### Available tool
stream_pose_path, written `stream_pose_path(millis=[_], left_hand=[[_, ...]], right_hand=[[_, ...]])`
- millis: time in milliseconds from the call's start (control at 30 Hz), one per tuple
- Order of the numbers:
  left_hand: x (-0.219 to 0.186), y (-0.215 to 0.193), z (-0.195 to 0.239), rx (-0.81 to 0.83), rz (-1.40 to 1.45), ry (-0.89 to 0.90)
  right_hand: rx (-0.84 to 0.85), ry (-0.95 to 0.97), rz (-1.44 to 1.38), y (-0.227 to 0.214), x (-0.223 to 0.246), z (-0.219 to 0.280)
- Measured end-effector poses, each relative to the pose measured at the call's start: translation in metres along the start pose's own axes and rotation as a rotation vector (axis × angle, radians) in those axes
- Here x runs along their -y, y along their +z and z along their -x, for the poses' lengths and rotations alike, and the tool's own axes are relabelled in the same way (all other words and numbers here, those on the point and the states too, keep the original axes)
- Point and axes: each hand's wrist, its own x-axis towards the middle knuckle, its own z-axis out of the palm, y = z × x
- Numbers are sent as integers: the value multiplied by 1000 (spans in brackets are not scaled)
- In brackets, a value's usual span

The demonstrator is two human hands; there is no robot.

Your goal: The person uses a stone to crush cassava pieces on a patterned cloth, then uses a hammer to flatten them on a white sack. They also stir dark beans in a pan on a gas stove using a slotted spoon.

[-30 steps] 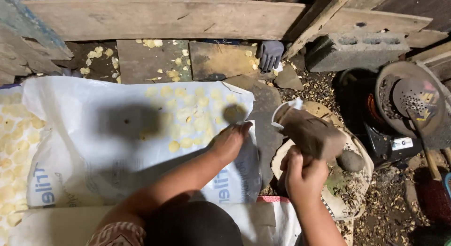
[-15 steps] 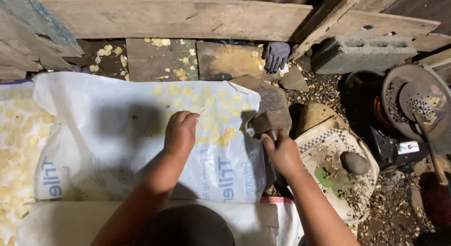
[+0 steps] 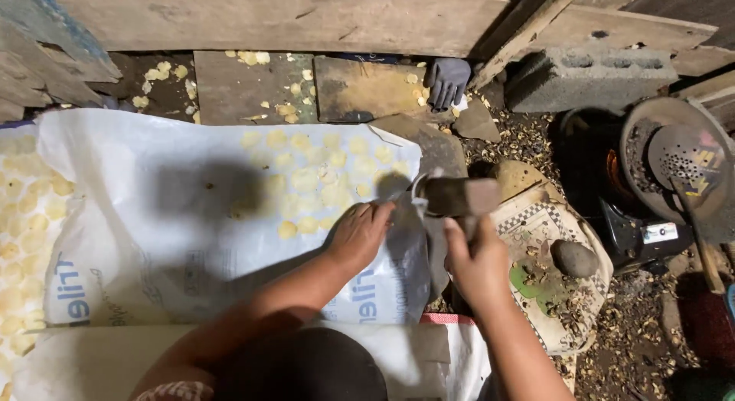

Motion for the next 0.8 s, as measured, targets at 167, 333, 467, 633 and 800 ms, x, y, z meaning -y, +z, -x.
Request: stream_pose_path(millis=[167, 333, 467, 633, 800], left_hand=[[9, 8, 7, 66, -99, -38], [16, -46, 6, -88, -52, -98], [25, -85, 14, -110, -245, -208], [47, -96, 22, -42, -374, -317], [56, -94, 16, -30, -421, -358]], right_hand=[[-173, -301, -231, 6, 8, 29], [74, -100, 345, 109, -66, 15], [164, -82, 293, 75, -41, 0], [141, -167, 214, 30, 5, -4], [8, -111, 192, 90, -37, 16]])
